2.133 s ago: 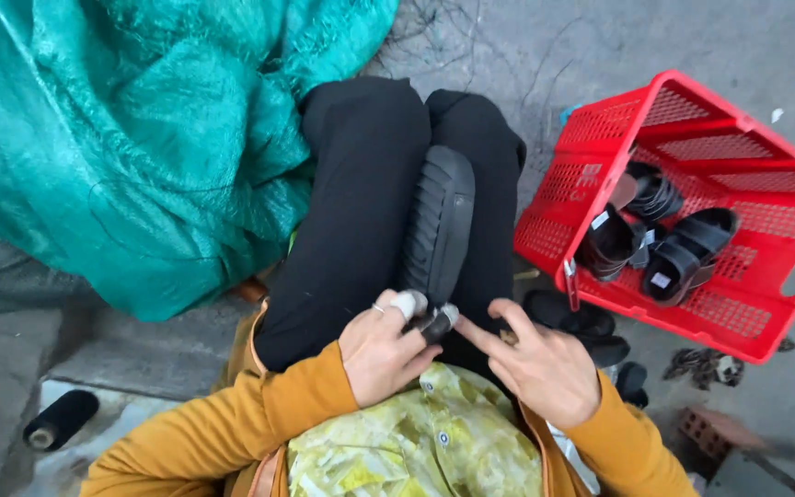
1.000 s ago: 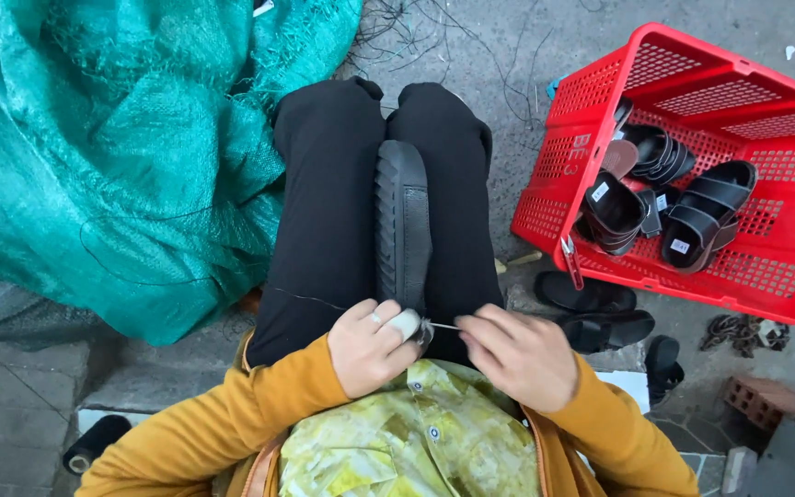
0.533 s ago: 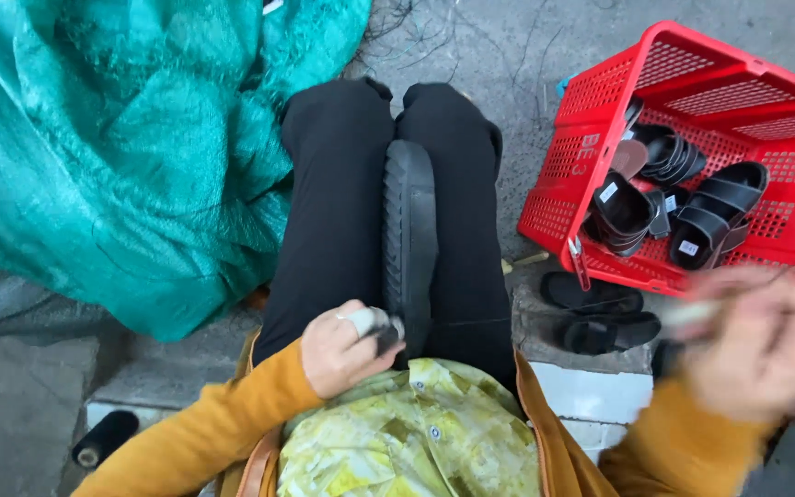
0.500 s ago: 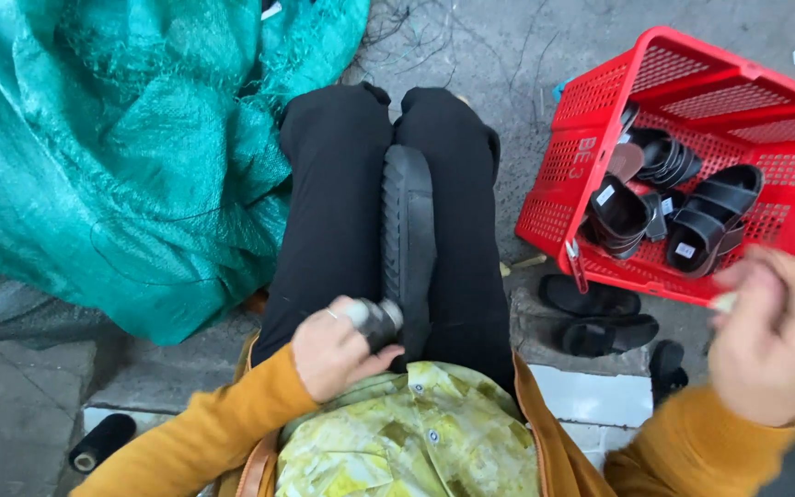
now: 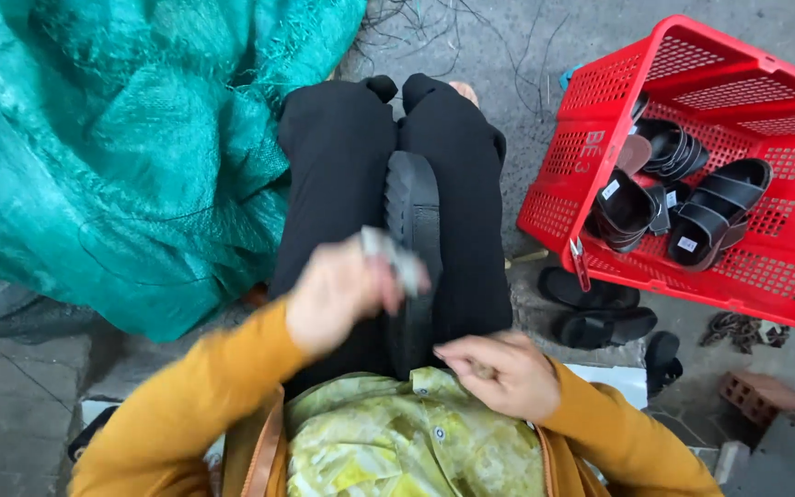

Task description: The person sits on the ground and sews a black shoe sole using a needle and thread. They hold the shoe on their lap and repeatedly pull the thread through the sole to stitch it. A red basket containing other shoes is visible nearby.

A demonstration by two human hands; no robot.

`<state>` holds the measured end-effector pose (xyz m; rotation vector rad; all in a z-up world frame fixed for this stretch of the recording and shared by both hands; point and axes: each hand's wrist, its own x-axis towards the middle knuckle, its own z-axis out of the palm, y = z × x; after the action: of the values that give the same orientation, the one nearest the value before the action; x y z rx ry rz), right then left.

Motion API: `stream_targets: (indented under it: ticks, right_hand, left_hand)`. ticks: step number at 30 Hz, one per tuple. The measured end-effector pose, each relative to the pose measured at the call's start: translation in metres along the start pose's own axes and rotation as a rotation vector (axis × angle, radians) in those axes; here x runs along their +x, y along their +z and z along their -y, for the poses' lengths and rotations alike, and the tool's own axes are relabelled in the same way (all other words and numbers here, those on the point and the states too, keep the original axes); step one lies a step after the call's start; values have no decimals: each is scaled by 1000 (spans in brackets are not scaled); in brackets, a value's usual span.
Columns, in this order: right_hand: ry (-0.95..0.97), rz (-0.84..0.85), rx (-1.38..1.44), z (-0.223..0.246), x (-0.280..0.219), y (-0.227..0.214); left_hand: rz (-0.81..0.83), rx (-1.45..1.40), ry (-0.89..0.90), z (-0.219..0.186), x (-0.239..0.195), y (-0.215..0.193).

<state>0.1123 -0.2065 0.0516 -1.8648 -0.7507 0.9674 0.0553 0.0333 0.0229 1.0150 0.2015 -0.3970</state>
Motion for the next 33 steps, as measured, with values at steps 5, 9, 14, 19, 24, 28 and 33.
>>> stream_targets:
  ticks: [5,9,14,19,24,28,33]
  right_hand:
    - [-122,-7,-247,5,12,-4]
    - [-319,7,-714,2,5,-3]
    - [-330,-61,-854,14,10,-2]
    - [-341,-24,-1009,26,12,-5]
    - [-384,89,-1210,23,15,3]
    - [-347,-20,-959,7,20,17]
    - [-543,-33,-871,11,20,4]
  left_hand:
    - [-173,-49,1,-10,21,-50]
    - [-591,1344,562,-63,-1,-36]
    - [-231,1075,502,-5,-30,8]
    - [-237,1058,430,40,-33,10]
    - [-274,1009,433,52,-28,10]
    - [-266,1042,471,49,-25,8]
    - [-328,1064,404,48,-36,17]
